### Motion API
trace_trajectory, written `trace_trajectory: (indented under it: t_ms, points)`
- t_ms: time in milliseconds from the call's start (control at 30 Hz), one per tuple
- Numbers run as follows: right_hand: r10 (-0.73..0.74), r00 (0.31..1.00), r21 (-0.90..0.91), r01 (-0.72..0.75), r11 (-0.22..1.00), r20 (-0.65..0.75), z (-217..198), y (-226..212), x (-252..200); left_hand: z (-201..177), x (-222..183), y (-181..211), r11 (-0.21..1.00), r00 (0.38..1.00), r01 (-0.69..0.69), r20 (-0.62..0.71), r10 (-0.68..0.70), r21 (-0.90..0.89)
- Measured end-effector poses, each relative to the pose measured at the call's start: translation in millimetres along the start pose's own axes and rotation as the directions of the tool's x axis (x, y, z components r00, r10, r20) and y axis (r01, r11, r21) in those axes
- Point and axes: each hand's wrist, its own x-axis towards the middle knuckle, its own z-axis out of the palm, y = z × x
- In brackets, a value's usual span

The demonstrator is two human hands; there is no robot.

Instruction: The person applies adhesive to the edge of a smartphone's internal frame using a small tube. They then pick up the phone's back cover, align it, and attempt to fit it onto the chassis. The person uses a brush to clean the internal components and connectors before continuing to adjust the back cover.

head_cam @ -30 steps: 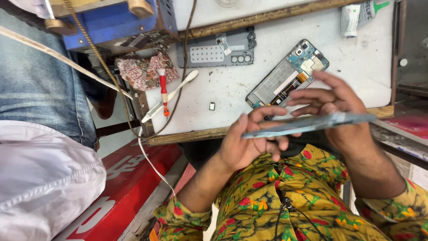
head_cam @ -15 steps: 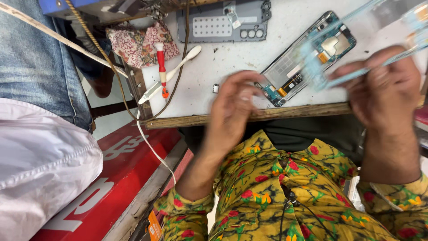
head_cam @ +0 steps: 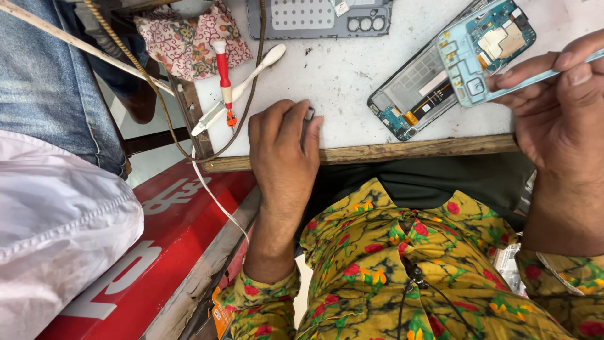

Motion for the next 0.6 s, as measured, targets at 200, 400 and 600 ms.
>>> trace_trajectory:
  t_ms: [200, 400, 600]
  points:
    - [-0.037, 0.999, -0.128, 0.040, 0.991, 0.025, 24.6, -18.4, 13.0, 1.2, 3.9, -4.9, 0.996, 0.995, -0.091, -0.029, 0.091, -0.018]
    - [-0.031, 0.998, -0.071, 0.035, 0.997, 0.053, 24.5, -17.7, 15.4, 7.5, -1.6, 15.2, 0.729, 0.948, 0.308, 0.138, -0.285, -0.612]
    - [-0.052, 0.998, -0.078, 0.054, 0.995, 0.020, 30.5, -14.7, 12.2, 18.8, 4.0, 60.3, 0.605, 0.977, 0.142, 0.209, 0.041, -0.783]
